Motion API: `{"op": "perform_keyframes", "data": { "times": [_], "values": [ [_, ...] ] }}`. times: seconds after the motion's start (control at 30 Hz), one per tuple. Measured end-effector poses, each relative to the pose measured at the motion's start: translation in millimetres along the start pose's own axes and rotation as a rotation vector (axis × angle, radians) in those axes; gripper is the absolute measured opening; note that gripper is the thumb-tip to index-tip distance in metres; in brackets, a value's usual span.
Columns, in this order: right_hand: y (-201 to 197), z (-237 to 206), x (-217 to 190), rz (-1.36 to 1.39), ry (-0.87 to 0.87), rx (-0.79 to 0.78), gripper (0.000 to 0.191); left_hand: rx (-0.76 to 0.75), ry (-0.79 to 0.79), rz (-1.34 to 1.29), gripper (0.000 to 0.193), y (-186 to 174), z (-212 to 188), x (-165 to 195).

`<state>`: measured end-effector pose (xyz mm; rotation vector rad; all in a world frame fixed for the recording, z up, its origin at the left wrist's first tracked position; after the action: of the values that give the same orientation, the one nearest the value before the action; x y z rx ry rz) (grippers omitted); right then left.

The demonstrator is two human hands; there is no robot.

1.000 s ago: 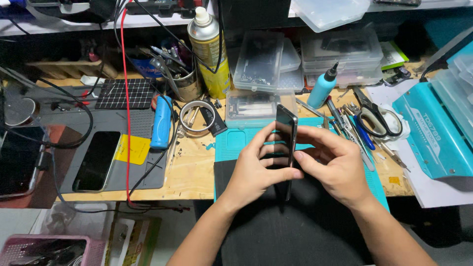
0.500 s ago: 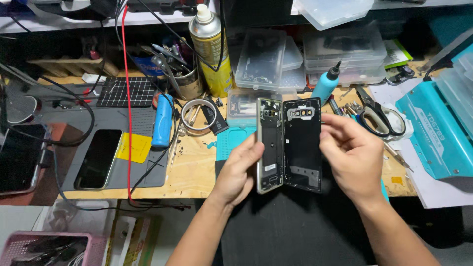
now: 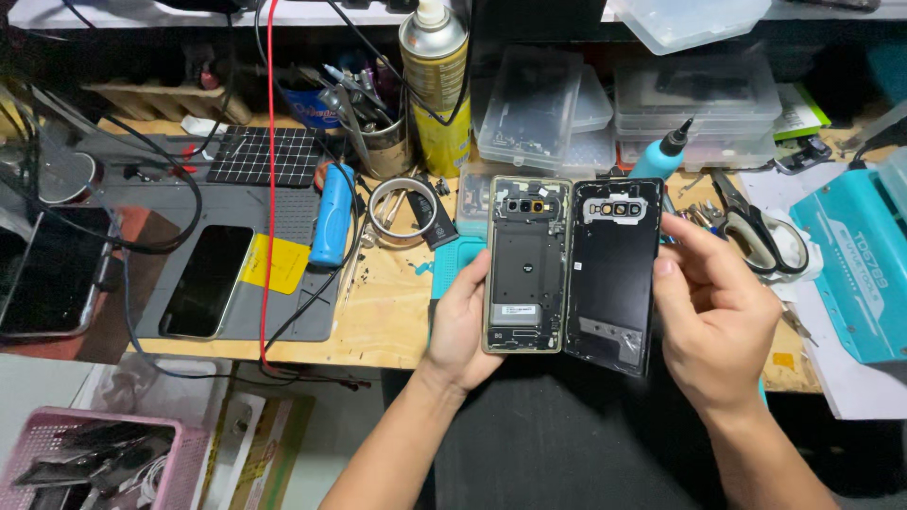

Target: The person places a white Samsung phone back cover into a clear plastic case, then removes it and sets it aside. They then pick up a disassembled black smartphone, separate the back cover from the chassis, and place the back cover into the case. The person retrieves a small screwdriver and begins unscrewing components from the phone chassis.

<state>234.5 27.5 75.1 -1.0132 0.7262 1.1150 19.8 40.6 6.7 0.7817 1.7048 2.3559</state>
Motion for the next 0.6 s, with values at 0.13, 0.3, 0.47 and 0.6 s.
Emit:
{"op": "perform_keyframes", "data": {
  "times": [0.13,0.3,0.47,0.6],
  "values": [
    [1,-3,-3,0.015,-0.021,0.009,0.033,-0.018,-0.006,-0.039,0.049,3,0,1],
    [3,-4,-5,0.006,-0.079,0.012,0.033,-0.004,0.022,0.232,0.057,13,-6,5],
    [0,-5,-2,0.03,-0.074,0.031,0.032,0.065,-0.004,0.332,0.071,20,-5,5],
    [-2,-2,4,0.025,-0.032,0.042,0.03,0.067,-0.004,0.355,0.068,24,-2,4]
  ]
}}
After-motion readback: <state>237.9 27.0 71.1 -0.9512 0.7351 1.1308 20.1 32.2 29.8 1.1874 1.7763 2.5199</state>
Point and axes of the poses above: each hand's wrist, its own z-axis towards the middle knuckle, its own y-axis out of the palm, x = y × z, the point moved 2 cm from there along z, towards the middle knuckle, and after that the axes turned 10 degrees about -x, right-handed, at the moved point
